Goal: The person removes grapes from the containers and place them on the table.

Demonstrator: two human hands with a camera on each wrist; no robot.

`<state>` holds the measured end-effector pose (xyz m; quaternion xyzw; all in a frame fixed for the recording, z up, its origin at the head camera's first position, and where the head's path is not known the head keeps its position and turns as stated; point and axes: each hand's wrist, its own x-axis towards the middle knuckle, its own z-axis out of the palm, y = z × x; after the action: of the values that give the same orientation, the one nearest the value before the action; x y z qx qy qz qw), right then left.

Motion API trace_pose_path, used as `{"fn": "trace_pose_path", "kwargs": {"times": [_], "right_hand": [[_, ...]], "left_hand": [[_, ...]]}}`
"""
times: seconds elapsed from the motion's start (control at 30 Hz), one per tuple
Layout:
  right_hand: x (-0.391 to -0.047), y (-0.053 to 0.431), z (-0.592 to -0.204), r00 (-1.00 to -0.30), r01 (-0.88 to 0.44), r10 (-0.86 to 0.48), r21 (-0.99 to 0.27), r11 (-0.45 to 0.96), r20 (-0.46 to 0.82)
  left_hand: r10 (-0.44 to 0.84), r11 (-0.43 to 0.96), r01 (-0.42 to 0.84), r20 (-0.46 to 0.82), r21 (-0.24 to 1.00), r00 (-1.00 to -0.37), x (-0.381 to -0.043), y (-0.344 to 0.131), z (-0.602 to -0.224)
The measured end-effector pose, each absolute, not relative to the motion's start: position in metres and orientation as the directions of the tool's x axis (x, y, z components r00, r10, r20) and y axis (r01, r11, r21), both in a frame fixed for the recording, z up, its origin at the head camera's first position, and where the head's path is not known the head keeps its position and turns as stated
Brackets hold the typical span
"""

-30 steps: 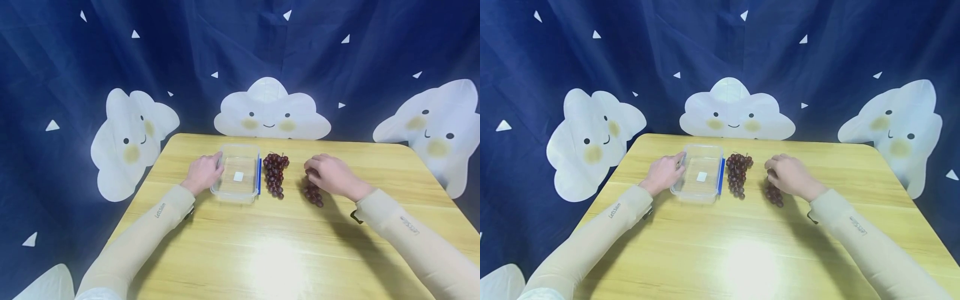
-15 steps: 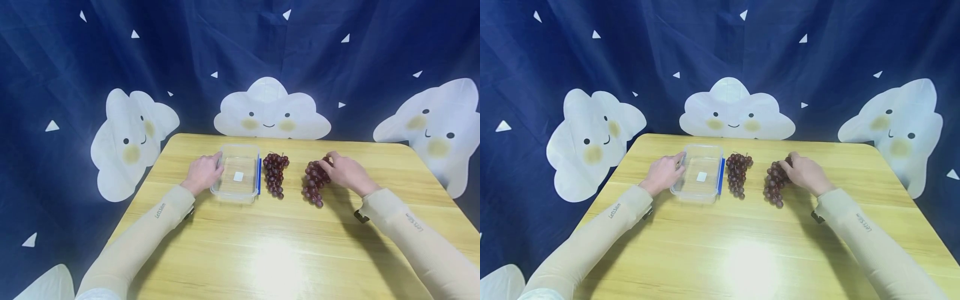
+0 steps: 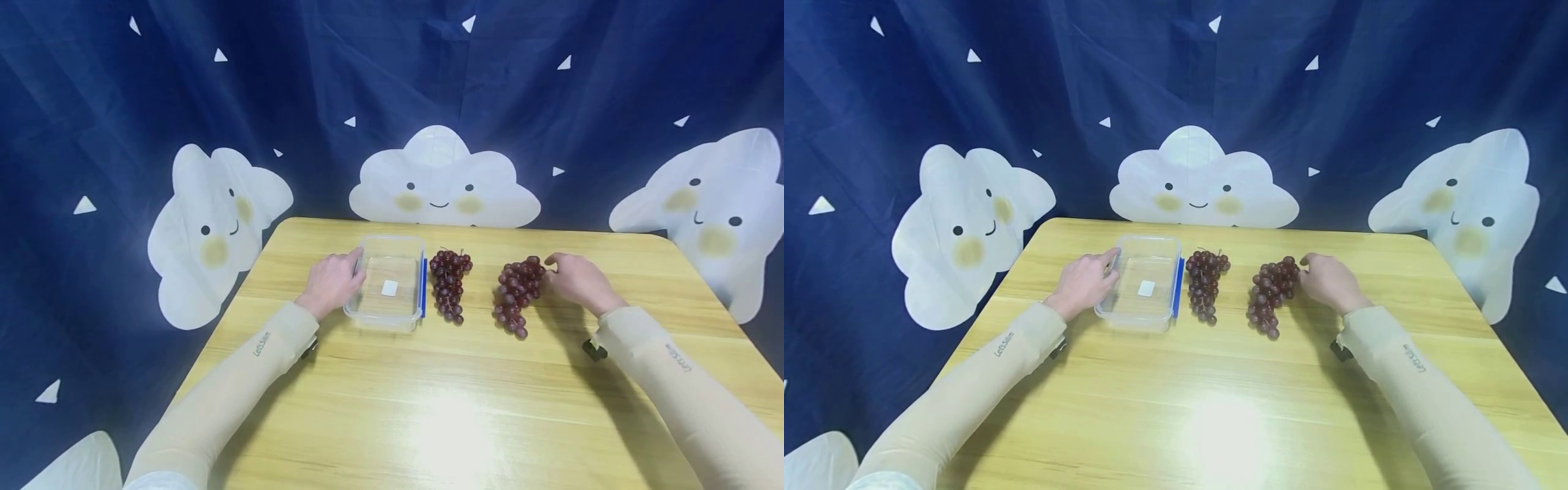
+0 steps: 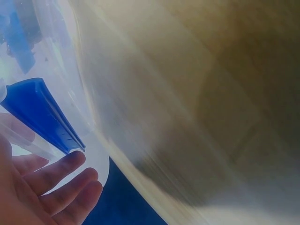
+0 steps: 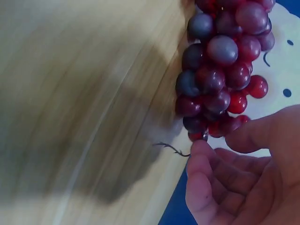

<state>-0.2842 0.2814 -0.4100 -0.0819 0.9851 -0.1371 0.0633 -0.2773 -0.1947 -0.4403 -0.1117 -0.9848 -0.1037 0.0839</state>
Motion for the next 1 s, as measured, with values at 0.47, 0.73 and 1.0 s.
{"fn": "trace_pose_path", "kwargs": {"times": [0.47,0.73,1.0], "right_hand": [[-0.288,0.281,-0.425,-0.964,-0.193,-0.241,-0.325,0.926,-0.114],[-0.288,0.279,-0.427,-0.964,-0.203,-0.248,-0.334,0.921,-0.098],[-0.29,0.275,-0.433,-0.95,-0.267,-0.308,-0.367,0.891,-0.057]], "left_hand": [[0.199,0.956,0.231,0.178,0.182,-0.964,-0.276,-0.196,-0.44],[0.2,0.955,0.232,0.174,0.184,-0.964,-0.278,-0.195,-0.439],[0.204,0.954,0.236,0.172,0.187,-0.964,-0.277,-0.194,-0.44]]}}
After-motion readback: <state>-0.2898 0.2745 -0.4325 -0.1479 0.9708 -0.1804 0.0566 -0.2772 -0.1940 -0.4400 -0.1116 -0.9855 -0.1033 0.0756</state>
